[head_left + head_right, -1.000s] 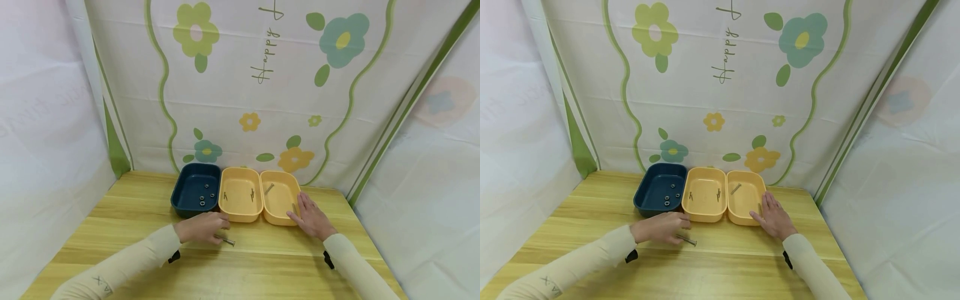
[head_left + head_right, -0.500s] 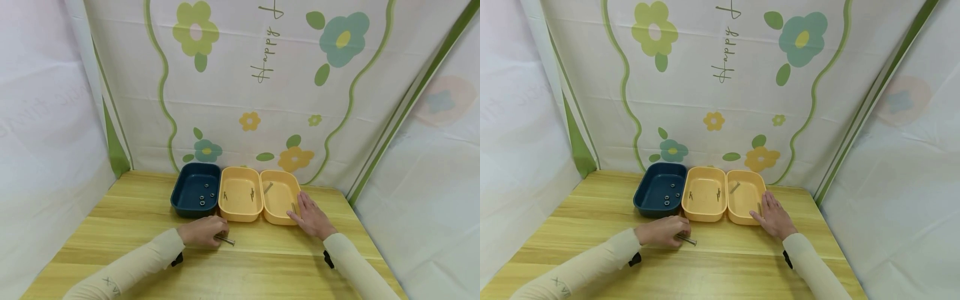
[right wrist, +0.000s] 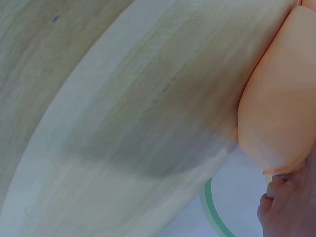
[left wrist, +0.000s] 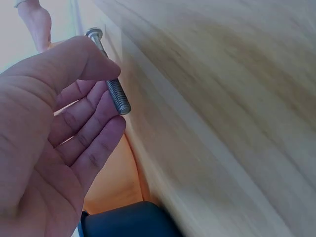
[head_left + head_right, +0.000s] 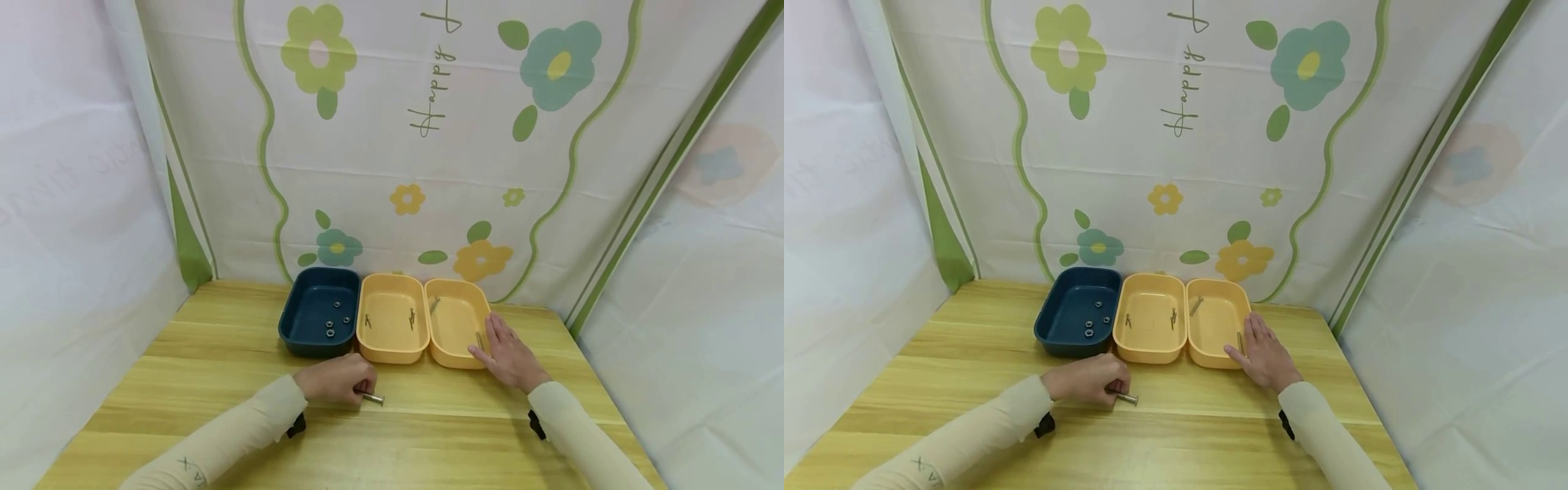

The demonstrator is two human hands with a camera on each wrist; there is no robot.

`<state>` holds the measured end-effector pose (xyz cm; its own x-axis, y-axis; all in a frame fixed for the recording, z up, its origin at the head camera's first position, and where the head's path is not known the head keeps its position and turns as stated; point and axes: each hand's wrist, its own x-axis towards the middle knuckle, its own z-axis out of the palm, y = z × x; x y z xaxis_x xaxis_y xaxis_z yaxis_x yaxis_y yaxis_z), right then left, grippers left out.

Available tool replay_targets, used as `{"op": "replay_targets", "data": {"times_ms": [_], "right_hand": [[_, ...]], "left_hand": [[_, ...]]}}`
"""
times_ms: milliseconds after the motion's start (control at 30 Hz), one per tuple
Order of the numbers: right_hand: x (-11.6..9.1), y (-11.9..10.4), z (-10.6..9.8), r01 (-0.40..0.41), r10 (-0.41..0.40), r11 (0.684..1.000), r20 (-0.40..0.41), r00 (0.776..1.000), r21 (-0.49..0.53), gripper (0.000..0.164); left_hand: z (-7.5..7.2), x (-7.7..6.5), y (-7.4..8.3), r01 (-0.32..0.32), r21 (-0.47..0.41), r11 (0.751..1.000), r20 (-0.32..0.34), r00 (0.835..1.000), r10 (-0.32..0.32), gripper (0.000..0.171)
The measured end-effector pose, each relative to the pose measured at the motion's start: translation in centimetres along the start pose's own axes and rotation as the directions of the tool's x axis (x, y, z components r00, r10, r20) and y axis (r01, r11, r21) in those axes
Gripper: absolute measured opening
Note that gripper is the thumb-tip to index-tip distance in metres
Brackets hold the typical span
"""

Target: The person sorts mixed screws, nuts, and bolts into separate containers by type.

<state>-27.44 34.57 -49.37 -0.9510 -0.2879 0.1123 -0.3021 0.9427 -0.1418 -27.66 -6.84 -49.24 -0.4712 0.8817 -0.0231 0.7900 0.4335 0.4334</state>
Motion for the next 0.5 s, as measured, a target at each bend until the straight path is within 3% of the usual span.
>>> {"op": "replay_targets", "data": {"times_ms": [333, 500], "right_hand": [[0.0, 0.1, 0.2, 0.008, -0.008, 1.000, -0.005, 1.000, 0.004, 0.092], [0.1, 0.1, 0.2, 0.007, -0.007, 1.000, -0.006, 1.000, 0.008, 0.092]], "left_hand": [[-0.8, 0.3, 1.1, -0.008, 0.016, 1.000, 0.013, 1.000, 0.008, 0.015], [-1.9, 0.9, 1.9, -0.023, 0.076, 0.997, 0.033, 0.999, 0.021, 0.011]]}}
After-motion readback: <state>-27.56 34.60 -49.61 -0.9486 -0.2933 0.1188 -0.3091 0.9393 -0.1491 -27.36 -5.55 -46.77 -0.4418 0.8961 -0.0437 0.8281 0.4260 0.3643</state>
